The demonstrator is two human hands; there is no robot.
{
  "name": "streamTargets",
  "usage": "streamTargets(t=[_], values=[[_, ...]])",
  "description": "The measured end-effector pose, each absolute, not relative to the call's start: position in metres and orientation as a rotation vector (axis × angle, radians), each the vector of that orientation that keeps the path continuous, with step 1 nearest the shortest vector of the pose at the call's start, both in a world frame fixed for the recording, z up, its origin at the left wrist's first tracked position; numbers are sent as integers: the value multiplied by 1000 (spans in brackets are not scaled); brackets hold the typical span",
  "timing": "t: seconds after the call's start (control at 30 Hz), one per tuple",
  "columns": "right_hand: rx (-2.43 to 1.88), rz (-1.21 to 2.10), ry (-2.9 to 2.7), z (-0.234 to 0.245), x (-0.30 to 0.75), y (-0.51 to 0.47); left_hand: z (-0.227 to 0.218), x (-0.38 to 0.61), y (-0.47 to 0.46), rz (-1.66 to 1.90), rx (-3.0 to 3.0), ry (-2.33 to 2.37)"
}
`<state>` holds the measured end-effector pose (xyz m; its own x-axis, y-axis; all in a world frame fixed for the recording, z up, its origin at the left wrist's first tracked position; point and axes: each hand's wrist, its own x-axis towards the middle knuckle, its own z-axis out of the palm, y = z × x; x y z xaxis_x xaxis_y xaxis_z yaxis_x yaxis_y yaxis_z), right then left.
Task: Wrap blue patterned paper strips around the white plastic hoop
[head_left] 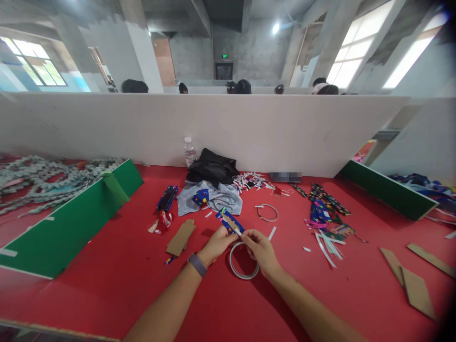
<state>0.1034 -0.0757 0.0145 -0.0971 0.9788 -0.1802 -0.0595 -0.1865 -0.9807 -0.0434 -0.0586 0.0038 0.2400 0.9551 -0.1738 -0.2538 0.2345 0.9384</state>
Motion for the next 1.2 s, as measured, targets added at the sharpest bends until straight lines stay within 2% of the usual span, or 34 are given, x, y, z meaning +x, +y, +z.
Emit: streamTargets(t=[0.33, 0.57, 0.8, 0.97, 1.2], values=[[-1254, 1402, -1128, 15, 102, -76, 8, -42, -60, 1034, 1103, 978], [-1090, 1511, -1237, 21, 105, -82, 34, -55, -65, 1436, 1346, 1043], [-1020, 1620, -1357, 21, 108, -85, 40, -59, -69, 1481, 1500, 1138], [-1031, 1596, -1345, 21, 109, -84, 29, -53, -62, 1518, 1277, 1163], [-1096, 1444, -1254, 19, 108, -79, 5, -43, -52, 1391, 987, 1136]])
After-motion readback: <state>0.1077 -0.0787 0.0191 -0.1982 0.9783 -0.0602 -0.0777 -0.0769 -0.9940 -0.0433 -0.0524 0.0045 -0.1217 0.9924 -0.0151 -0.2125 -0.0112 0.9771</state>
